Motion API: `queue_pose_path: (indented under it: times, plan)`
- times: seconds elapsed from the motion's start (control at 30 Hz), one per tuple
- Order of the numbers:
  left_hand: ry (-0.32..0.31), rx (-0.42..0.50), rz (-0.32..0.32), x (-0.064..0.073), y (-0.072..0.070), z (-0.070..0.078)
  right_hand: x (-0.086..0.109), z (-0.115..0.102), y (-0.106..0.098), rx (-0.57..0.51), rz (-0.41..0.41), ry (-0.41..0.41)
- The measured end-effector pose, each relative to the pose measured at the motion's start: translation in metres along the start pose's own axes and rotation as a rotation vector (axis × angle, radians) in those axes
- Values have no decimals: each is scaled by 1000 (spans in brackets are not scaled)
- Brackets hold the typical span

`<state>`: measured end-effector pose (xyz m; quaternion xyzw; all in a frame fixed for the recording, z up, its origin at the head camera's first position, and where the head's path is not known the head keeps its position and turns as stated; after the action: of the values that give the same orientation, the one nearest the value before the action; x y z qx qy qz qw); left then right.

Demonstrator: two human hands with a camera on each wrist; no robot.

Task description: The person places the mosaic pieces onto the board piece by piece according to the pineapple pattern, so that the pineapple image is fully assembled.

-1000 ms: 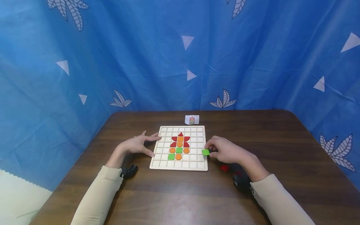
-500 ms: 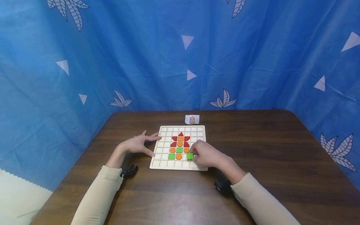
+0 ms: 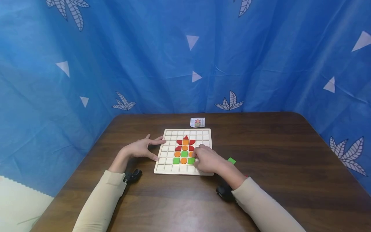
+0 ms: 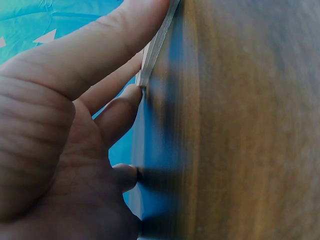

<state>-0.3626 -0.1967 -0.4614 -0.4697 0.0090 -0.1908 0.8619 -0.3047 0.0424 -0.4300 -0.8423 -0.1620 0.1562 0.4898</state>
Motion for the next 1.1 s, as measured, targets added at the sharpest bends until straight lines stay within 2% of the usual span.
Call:
queue_pose_path:
  times: [0.27, 0.53, 0.67, 0.97, 1.1]
  plan:
    - [5, -3, -2, 0, 0, 1, 1, 8, -7, -18, 21, 39]
    - [10, 1, -2, 0, 0, 1, 15, 31, -27, -66, 56, 40]
    - [5, 2, -5, 0, 0, 0, 26, 42, -37, -72, 74, 3]
    - [11, -5, -12, -1, 1, 0, 63, 65, -55, -7, 84, -77]
    - [11, -3, -11, -1, 1, 0, 76, 73, -57, -1, 65, -76]
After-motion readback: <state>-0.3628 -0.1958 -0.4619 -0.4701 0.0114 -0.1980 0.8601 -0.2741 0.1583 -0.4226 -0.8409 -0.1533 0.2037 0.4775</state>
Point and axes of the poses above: each hand's wrist, its own x-axis away from the middle knuckle, its own y-axis out of the palm, z = x × y, the point moved 10 cm from there along -x, towards the middle knuckle, and after that the axes turned 10 degrees about z, right-handed, at the moved point
